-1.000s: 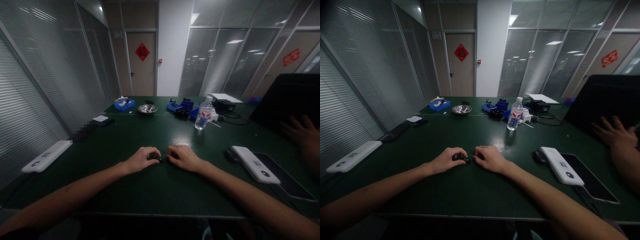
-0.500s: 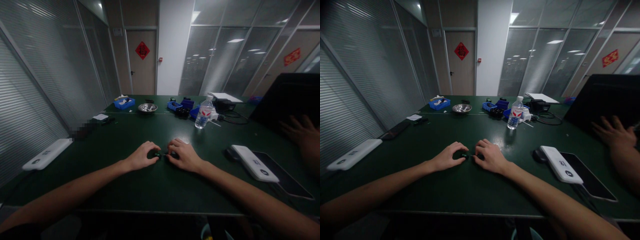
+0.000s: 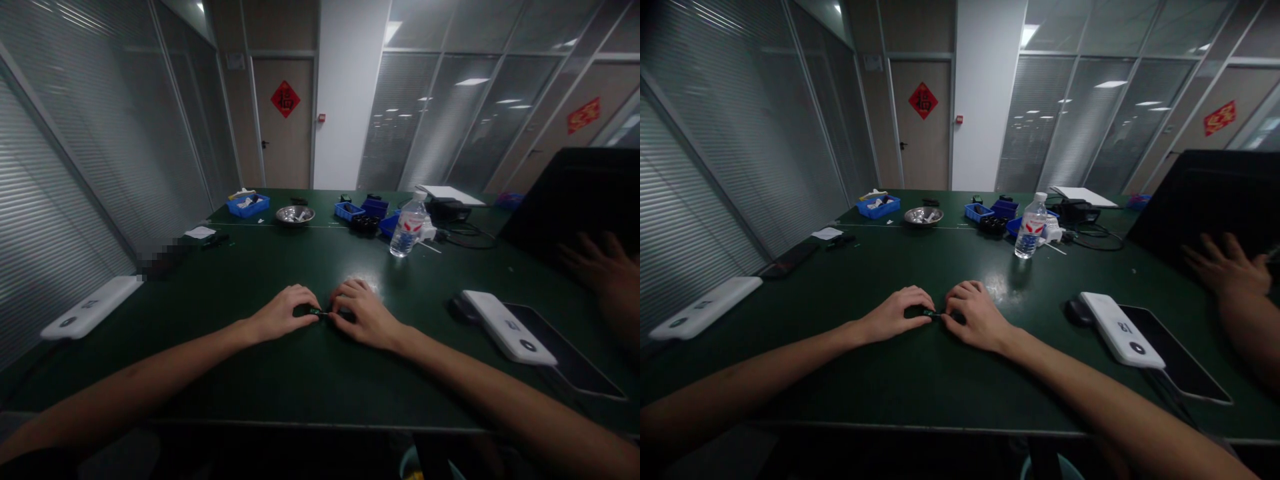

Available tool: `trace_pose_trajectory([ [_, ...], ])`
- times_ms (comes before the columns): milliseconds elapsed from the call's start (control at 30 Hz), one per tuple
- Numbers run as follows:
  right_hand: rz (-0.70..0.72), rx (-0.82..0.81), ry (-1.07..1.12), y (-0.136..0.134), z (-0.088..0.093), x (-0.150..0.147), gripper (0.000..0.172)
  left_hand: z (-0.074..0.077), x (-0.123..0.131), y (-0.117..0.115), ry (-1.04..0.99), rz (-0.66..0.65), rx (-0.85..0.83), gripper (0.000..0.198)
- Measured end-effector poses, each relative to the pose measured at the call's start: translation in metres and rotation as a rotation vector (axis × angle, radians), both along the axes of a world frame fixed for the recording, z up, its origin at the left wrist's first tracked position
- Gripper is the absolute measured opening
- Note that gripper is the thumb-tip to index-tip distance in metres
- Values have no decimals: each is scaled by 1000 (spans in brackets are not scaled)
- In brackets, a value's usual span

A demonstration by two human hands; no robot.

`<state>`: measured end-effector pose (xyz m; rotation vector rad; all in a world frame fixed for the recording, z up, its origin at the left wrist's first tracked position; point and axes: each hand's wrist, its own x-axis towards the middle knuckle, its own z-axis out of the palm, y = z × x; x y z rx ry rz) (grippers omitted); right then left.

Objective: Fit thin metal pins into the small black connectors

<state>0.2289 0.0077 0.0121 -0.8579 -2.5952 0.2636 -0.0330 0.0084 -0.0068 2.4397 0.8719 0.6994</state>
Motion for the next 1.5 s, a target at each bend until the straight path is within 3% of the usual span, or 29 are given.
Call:
trace_pose_trajectory([
  [400, 10, -78, 84, 2, -9, -1, 12, 5, 0, -4, -20, -32, -17, 27],
  [567, 35, -251, 221, -1, -2, -4, 19, 0, -4, -6, -142, -4, -22, 36],
  [700, 35, -332, 269, -3, 2, -4, 24, -4, -4, -6, -241, 1, 27, 33],
  [967, 41, -286, 109, -9, 5, -1, 20, 1, -5, -11, -79, -67, 145, 32],
  [1100, 38, -448, 197, -9, 5, -3, 25, 1, -6, -12, -137, -88, 178, 32],
  [1233, 16, -679, 333, -8, 0, -6, 34, -1, -3, -12, -290, -24, 132, 32],
  [1300, 18, -649, 340, -7, -1, -6, 35, -1, -1, -13, -316, 2, 121, 31],
  [1500, 66, -322, 159, -7, 9, 0, 23, 2, 0, -14, -236, 4, 144, 29],
])
